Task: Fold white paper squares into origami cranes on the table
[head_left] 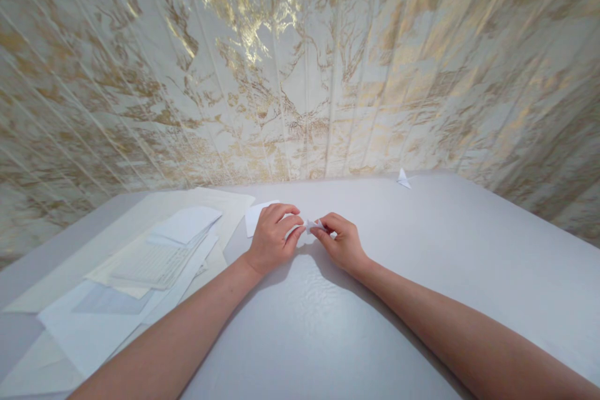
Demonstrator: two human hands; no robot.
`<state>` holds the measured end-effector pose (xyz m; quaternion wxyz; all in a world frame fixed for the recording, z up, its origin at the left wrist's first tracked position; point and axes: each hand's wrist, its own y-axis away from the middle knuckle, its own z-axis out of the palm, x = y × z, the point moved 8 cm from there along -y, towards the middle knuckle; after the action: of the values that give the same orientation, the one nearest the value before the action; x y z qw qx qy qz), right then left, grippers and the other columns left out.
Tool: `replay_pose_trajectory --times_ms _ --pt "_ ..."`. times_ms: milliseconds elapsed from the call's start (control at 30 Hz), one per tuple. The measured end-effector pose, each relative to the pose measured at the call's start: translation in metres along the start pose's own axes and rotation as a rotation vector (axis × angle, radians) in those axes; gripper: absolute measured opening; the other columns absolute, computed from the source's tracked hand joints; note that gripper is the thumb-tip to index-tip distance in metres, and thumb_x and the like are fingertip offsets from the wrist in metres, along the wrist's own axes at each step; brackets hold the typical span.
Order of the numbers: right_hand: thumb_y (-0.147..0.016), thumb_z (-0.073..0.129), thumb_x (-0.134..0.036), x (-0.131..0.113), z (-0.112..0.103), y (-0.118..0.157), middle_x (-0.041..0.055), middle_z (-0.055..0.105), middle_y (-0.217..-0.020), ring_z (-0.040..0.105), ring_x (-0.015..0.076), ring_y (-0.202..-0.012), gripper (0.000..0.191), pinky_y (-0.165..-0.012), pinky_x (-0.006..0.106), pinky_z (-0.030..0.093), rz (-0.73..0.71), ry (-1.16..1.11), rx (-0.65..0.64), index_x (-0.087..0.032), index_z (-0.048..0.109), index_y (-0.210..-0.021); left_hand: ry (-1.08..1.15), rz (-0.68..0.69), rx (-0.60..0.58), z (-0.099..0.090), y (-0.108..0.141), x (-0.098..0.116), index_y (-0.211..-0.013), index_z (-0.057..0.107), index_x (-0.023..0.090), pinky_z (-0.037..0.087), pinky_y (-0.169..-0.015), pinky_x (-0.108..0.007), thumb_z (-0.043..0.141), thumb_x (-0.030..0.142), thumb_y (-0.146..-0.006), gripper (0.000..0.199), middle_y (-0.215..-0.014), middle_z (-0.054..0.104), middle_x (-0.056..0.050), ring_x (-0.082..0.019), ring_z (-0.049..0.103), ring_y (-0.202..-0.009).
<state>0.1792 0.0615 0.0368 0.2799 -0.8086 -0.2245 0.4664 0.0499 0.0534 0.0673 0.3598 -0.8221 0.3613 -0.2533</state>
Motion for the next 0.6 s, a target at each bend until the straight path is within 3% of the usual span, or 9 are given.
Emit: replay_pose_trajectory --times_ms 233,433,600 --pt "-0.077 0.057 -0.019 0.0005 0.0016 0.0005 -0.0012 0.048 -0.057 0.046 0.0118 -0.055 0.014 -0.053 0.023 0.038 -0.005 0.013 -0.014 -0.018 0.057 -0.063 0.158 0.008 -0.029 0.0023 0.0014 0.0006 -0.077 0.060 0.020 0.040 -0.086 -0.037 0.053 0.017 -0.078 0.008 -0.096 0.064 -0.009 -0.021 0.055 -0.094" --pt "-0.078 0.057 -0.020 -0.0030 0.0021 0.0002 -0.0014 0.048 -0.057 0.046 0.0115 -0.054 0.015 -0.054 0.023 0.038 -0.030 0.027 -0.028 -0.018 0.057 -0.062 0.242 -0.042 -0.079 0.0061 -0.0001 -0.0016 -0.071 0.059 0.021 0.042 -0.084 -0.036 0.051 0.015 -0.076 0.011 -0.082 0.066 -0.007 -0.020 0.057 -0.085" --pt "-0.078 0.056 -0.021 -0.0028 0.0032 0.0008 -0.0014 0.049 -0.056 0.046 0.0113 -0.054 0.016 -0.053 0.022 0.037 -0.031 0.022 -0.036 -0.018 0.057 -0.063 0.274 0.011 -0.030 0.0017 -0.0017 0.0045 -0.067 0.057 0.020 0.044 -0.080 -0.035 0.051 0.012 -0.075 0.013 -0.078 0.065 -0.008 -0.019 0.057 -0.082"
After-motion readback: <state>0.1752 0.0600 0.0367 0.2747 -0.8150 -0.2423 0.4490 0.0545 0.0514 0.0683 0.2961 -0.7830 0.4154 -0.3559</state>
